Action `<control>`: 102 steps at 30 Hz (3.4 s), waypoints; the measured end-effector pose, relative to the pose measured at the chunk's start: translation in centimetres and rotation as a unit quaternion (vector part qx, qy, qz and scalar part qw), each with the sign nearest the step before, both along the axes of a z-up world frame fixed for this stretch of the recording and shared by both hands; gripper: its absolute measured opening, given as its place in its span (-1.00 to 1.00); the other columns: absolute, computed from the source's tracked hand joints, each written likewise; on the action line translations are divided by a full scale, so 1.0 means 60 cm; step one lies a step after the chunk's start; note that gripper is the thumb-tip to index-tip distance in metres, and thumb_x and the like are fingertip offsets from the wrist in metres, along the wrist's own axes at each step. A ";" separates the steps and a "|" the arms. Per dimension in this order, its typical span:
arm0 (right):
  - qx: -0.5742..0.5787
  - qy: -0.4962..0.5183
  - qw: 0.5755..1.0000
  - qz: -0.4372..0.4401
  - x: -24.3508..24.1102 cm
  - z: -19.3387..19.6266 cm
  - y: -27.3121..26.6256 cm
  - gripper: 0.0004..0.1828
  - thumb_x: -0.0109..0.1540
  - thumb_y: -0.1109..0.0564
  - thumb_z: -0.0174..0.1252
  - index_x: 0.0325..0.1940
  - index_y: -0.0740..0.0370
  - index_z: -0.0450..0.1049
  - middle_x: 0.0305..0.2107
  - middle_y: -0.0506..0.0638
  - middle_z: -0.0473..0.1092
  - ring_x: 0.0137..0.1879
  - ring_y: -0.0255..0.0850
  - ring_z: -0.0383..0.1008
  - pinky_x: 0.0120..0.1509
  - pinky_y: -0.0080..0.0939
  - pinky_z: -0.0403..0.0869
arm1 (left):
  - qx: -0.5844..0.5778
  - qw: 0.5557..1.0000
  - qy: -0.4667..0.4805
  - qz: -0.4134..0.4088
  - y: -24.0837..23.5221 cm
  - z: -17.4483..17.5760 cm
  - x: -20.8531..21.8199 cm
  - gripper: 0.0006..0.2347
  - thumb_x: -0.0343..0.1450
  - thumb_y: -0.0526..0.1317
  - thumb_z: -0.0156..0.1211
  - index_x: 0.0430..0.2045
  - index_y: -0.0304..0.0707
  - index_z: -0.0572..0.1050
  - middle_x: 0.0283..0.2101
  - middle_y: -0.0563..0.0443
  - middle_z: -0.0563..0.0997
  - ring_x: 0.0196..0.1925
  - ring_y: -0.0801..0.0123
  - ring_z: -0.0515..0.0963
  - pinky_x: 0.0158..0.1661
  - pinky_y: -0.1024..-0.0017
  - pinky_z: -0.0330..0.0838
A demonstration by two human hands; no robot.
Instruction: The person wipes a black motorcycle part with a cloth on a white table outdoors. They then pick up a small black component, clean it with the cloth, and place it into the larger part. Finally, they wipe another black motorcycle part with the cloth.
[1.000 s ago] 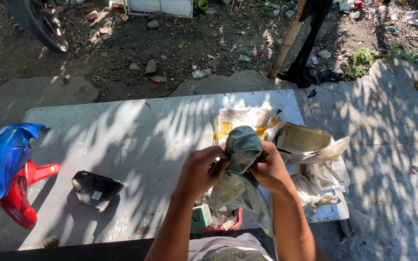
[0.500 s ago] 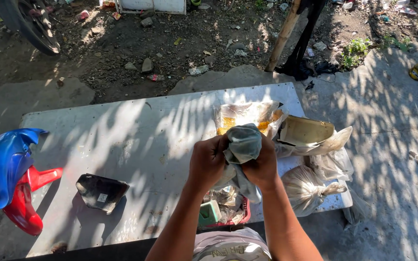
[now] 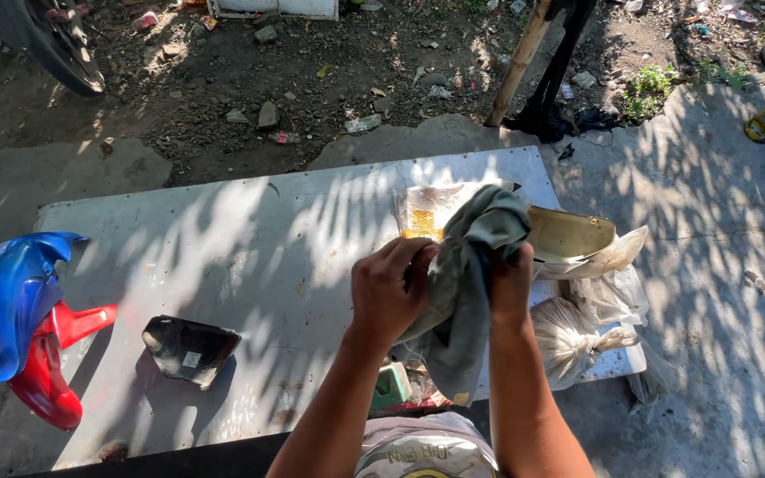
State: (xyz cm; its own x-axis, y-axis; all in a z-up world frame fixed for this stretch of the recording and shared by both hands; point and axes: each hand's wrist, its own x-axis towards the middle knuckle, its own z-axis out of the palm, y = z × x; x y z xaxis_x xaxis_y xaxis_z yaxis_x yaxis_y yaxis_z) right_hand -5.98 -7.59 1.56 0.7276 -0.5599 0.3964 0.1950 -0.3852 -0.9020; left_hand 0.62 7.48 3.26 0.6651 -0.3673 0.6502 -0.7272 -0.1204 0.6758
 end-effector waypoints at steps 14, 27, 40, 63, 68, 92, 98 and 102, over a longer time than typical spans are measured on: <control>0.229 -0.134 0.945 0.190 -0.010 -0.070 -0.055 -0.76 0.30 0.16 -0.05 -0.39 0.28 0.43 -0.45 -0.09 0.38 -0.37 -0.36 0.24 -0.21 -0.36 0.31 | -0.069 0.997 -0.008 -0.016 0.002 0.021 -0.004 -0.89 0.39 -0.32 0.37 -0.28 -0.07 0.70 -0.59 0.00 0.61 -0.58 0.17 0.65 -0.58 0.42 0.49; -0.034 0.114 0.972 0.203 -0.013 0.052 -0.047 0.04 -0.01 -0.16 -0.20 0.60 0.10 0.14 -0.32 0.03 0.50 -0.19 -0.15 0.44 0.07 -0.32 0.30 | -0.025 0.999 -0.024 0.033 0.001 0.063 0.000 -0.90 0.39 -0.32 0.35 -0.35 0.01 0.70 -0.64 -0.02 0.55 -0.58 0.08 0.62 -0.56 0.34 0.49; -0.089 0.049 0.993 0.065 -0.043 0.066 -0.027 -0.78 0.32 0.02 0.19 -0.26 0.13 0.66 -0.61 0.00 0.48 -0.43 -0.30 0.44 -0.25 -0.25 0.43 | -0.057 0.998 -0.026 -0.007 0.000 0.066 -0.009 -0.82 0.38 -0.38 0.34 -0.30 0.06 0.72 -0.66 0.03 0.52 -0.63 0.15 0.57 -0.57 0.39 0.49; -0.089 -0.084 0.991 0.045 -0.061 0.058 -0.022 -0.83 0.32 0.19 0.20 -0.18 0.33 0.66 -0.44 0.17 0.57 -0.31 -0.10 0.62 -0.06 -0.15 0.57 | -0.159 0.982 0.053 -0.083 -0.003 0.064 -0.018 -0.91 0.37 -0.36 0.39 -0.33 -0.17 0.69 -0.61 -0.04 0.63 -0.59 0.18 0.65 -0.49 0.38 0.55; -0.100 -0.090 0.990 0.039 -0.063 0.055 -0.027 -0.87 0.29 0.23 0.23 -0.18 0.33 0.67 -0.45 0.12 0.57 -0.29 -0.16 0.62 -0.08 -0.19 0.57 | -0.169 0.979 0.065 -0.092 -0.007 0.062 -0.019 -0.91 0.36 -0.36 0.39 -0.34 -0.16 0.70 -0.61 -0.05 0.63 -0.58 0.18 0.66 -0.48 0.37 0.55; -0.091 -0.124 0.987 0.050 -0.061 0.041 -0.025 -0.82 0.13 0.40 0.36 -0.20 0.33 0.68 -0.51 0.09 0.56 -0.31 -0.26 0.58 -0.07 -0.17 0.58 | -0.176 0.974 0.094 -0.108 -0.010 0.057 -0.022 -0.92 0.36 -0.38 0.39 -0.33 -0.23 0.70 -0.59 -0.12 0.64 -0.55 0.20 0.68 -0.45 0.35 0.58; -0.078 -0.127 0.987 0.066 -0.047 0.040 -0.020 -0.83 0.08 0.42 0.39 -0.25 0.37 0.68 -0.56 0.06 0.56 -0.30 -0.35 0.55 -0.16 -0.26 0.57 | -0.179 0.971 0.102 -0.118 -0.015 0.057 -0.021 -0.92 0.36 -0.36 0.40 -0.32 -0.24 0.69 -0.60 -0.13 0.61 -0.57 0.26 0.65 -0.47 0.37 0.55; -0.066 -0.123 0.988 0.073 -0.050 0.027 -0.024 -0.84 0.07 0.44 0.38 -0.27 0.41 0.66 -0.56 0.07 0.57 -0.25 -0.35 0.54 -0.18 -0.30 0.55 | -0.172 0.970 0.102 -0.139 -0.015 0.059 -0.019 -0.90 0.36 -0.37 0.40 -0.31 -0.21 0.70 -0.57 -0.13 0.65 -0.52 0.17 0.70 -0.45 0.35 0.58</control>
